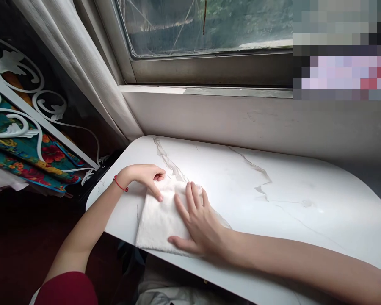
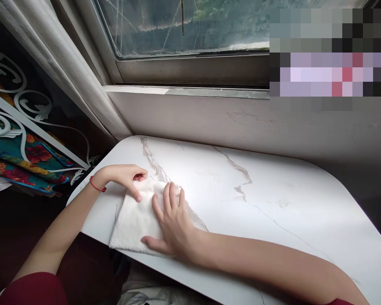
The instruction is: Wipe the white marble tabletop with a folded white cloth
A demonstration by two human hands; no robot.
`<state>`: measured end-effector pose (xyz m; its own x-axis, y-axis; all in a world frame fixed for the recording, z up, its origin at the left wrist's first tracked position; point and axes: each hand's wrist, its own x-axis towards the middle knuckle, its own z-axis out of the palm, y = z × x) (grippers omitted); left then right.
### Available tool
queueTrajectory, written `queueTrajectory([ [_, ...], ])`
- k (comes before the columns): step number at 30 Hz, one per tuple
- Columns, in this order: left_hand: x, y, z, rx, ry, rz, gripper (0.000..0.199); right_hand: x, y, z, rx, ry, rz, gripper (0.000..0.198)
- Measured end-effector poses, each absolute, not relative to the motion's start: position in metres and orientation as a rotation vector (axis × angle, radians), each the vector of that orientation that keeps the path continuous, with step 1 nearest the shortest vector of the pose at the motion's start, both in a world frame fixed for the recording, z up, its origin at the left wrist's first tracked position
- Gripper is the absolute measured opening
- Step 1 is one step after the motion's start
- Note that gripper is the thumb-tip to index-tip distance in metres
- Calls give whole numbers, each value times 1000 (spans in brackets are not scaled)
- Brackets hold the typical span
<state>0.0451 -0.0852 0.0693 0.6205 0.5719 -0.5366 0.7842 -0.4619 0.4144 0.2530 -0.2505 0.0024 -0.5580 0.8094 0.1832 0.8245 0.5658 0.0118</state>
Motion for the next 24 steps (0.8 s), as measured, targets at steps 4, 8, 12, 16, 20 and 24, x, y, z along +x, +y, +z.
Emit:
queueTrajectory([
  [4, 46, -92, 66, 2145, 1056, -558, 70, 252, -264, 5, -1328, -2691, -130, 105],
  [8, 48, -99, 69, 2202, 1067, -550, 67, 249, -266, 0, -1334, -2681, -105, 107],
  [12, 50, -100, 76, 2267, 1060, -436, 60, 248, -260, -2, -1397, -2658, -75, 106],
  [16, 51, -101, 77, 2425, 1137, -182, 52, 251, -244, -2, -1530, -2599, -111, 102],
  [20, 58, -107, 65, 2716, 1147, 101, 37, 261, -213, -9, -1631, -2503, -149, 100],
  [24, 70, -109, 35, 2873, 1198, 260, 43, 279, -175, -17, -1632, -2420, -143, 99],
])
